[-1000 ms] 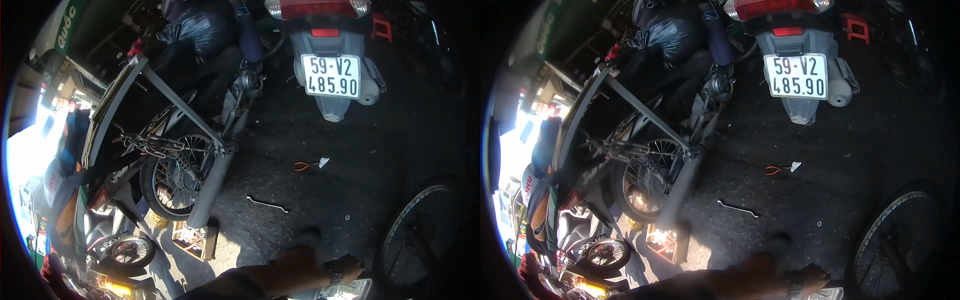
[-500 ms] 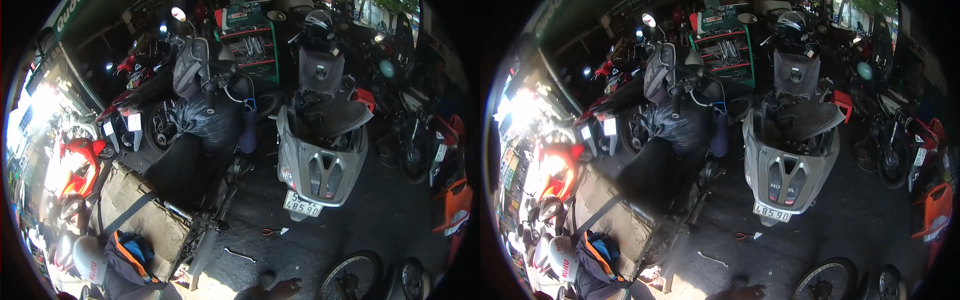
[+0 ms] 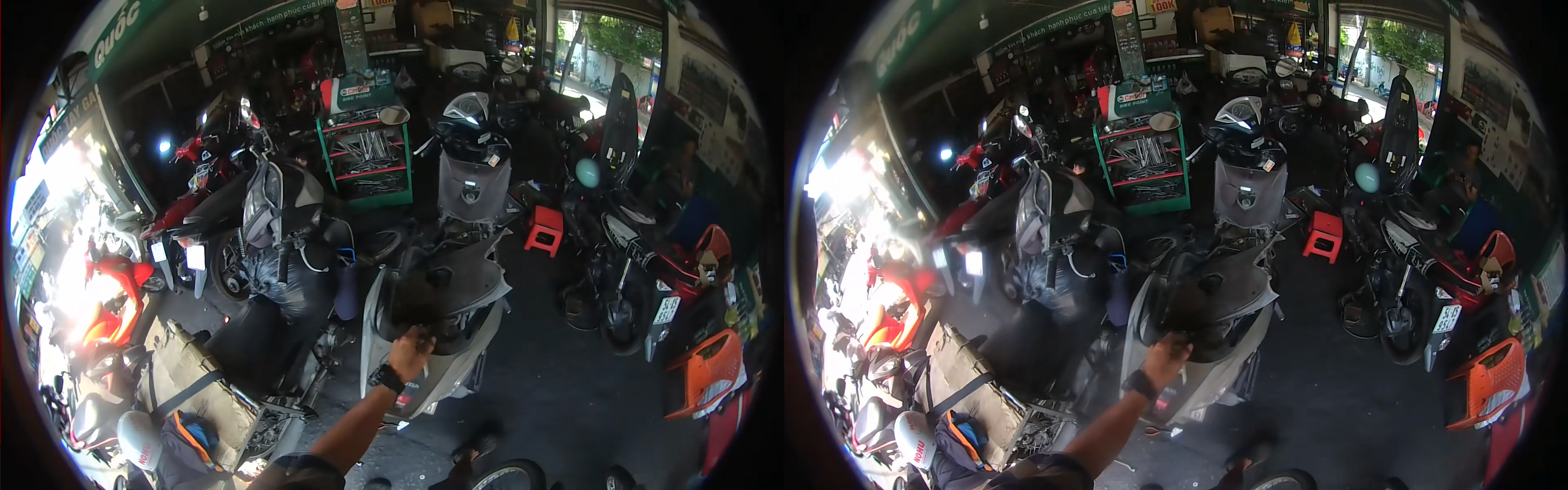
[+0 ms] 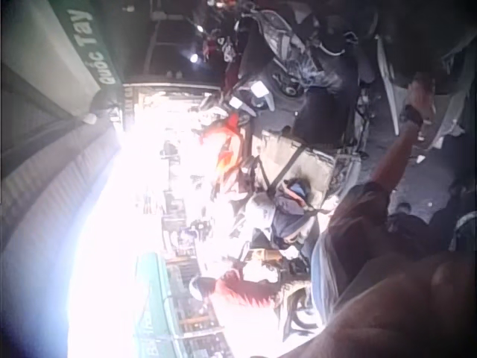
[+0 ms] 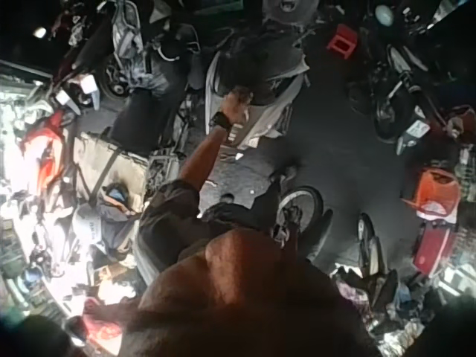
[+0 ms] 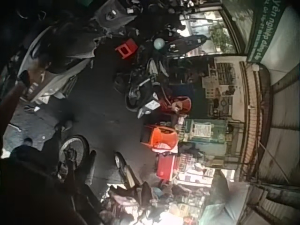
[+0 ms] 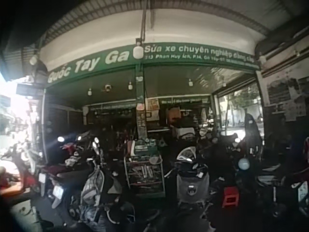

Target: The person loosens parts on a motorcycle using a wrench, removes the front body panel, and searches through tools in a tool tray.

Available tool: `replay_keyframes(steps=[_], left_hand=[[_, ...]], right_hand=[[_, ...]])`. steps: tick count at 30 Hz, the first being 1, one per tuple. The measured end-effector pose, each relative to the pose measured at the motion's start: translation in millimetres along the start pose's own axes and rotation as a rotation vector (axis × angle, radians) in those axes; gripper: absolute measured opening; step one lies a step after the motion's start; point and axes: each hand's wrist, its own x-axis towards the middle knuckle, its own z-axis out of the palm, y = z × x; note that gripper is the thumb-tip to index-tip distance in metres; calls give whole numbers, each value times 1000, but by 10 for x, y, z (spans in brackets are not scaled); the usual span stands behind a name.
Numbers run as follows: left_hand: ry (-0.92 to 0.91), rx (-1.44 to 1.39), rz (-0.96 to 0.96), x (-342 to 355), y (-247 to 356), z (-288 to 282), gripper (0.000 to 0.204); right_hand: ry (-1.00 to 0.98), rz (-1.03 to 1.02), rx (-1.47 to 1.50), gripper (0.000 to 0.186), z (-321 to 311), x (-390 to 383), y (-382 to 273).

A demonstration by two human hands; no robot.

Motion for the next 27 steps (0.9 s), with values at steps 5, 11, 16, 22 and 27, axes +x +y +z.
replay_keyframes(steps=[5,11,16,22,27], left_hand=[[16,570,-182,55,-679,90,45],[135,864,-415,-12,-468,189,55],[216,739,-838,260,-395,19,64],[650,358,-582,1442,-333,545,51],[543,-24,-294,3623,130,1666,34]], right_hand=[[37,26,94,37,-1296,444,300],[41,65,213,37,-2517,886,489],[32,114,291,37,-3318,1303,796],[33,184,370,37,-4486,1995,887],[166,542,1167,40,-5421,2253,612]])
